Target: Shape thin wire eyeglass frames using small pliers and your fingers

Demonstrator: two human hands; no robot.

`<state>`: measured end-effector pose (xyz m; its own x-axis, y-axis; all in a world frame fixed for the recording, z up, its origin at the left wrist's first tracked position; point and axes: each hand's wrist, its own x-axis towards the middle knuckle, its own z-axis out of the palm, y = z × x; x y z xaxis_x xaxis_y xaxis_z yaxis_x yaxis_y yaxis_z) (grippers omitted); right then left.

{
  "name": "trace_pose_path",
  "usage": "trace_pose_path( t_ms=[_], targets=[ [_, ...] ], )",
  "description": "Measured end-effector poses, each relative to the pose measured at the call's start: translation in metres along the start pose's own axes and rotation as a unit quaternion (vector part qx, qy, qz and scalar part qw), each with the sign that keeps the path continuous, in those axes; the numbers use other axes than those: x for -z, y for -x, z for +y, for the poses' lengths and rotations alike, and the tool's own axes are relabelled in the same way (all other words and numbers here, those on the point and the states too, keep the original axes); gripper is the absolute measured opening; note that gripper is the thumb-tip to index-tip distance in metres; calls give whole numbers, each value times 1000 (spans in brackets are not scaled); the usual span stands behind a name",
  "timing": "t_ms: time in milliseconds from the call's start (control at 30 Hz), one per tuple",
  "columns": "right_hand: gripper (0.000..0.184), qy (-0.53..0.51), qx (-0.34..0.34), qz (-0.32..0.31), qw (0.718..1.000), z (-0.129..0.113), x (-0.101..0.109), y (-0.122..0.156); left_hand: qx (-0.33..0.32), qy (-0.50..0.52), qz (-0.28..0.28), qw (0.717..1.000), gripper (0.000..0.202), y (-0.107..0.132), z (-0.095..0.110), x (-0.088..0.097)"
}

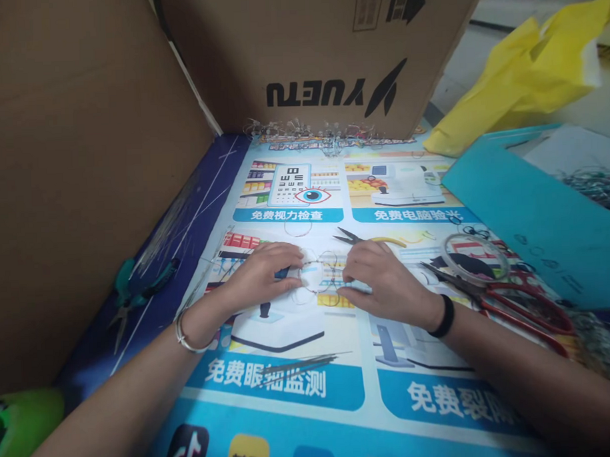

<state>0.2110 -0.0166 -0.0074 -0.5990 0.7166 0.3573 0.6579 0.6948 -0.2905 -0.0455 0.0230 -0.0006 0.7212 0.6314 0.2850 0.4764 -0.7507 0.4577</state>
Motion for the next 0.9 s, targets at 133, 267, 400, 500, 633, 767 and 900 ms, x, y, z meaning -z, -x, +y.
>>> trace_pose_path(
  t_ms=[133,267,400,500,633,767,900],
  targets=[
    [19,-1,4,8,1000,0,-1,0,2,9,0,1000,30,0,1,1],
    [18,-2,-5,18,1000,0,0,1,19,21,33,999,29,0,2,1],
    [24,-8,-17,26,999,-1,-1,0,50,19,63,997,20,0,-1,1],
    [34,-4,-24,8,1000,-1,-1,-1,68,7,65,996,20,0,-2,0],
    [38,4,-33,-19,999,-2,-1,-1,79,1,34,996,23,-1,1,0],
    [39,10,-35,-32,999,-2,-2,-1,77,-1,13,997,27,0,0,-1],
    [39,10,-30,-26,999,-1,-3,-1,72,-5,10,997,29,1,-3,-3]
  ],
)
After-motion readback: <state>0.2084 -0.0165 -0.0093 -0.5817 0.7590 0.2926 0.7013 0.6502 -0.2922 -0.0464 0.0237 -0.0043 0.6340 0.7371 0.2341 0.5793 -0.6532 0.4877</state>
